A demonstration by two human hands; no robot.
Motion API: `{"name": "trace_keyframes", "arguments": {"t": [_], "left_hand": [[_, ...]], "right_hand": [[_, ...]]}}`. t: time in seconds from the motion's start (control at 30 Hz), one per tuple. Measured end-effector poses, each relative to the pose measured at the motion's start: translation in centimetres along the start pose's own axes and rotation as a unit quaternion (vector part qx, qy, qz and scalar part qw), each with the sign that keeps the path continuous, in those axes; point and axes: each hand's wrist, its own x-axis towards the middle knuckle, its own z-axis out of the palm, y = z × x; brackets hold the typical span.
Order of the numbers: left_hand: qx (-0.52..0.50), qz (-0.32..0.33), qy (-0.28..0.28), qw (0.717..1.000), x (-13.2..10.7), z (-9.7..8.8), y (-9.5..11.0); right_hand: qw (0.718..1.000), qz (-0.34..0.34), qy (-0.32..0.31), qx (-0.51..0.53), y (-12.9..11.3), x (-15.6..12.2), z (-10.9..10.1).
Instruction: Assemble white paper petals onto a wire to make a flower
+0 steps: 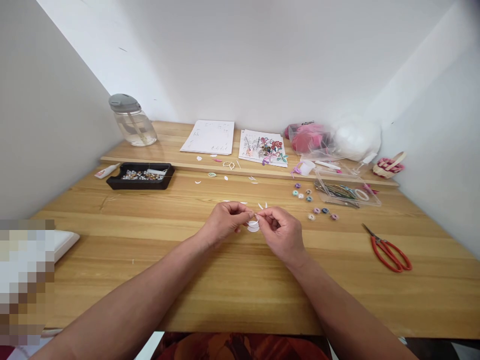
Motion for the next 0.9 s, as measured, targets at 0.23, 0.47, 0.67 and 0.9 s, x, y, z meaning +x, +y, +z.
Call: {"name": "trace_keyframes", "arguments": {"t": [0.23,0.47,0.67,0.9], "left_hand": [[0.02,0.004,0.007,1.0,-0.16,0.14,0.19],[0.045,0.002,0.024,0.999,-0.05,-0.08,0.21],[0.056,0.006,0.041,0.998,0.07,-0.34,0.15],[0.063,0.007,0.052,0.997,0.11,-0.34,0.2]], "right_hand": [[0.997,0.063,-0.013,0.051,0.16,-0.16,0.42],[0.991,0.075,-0.037,0.102,0.41,-0.06,0.32],[0.995,0.047,-0.03,0.077,0.16,-0.05,0.13],[0.999,0.013,-0.02,0.029,-0.06,-0.24,-0.04]]}}
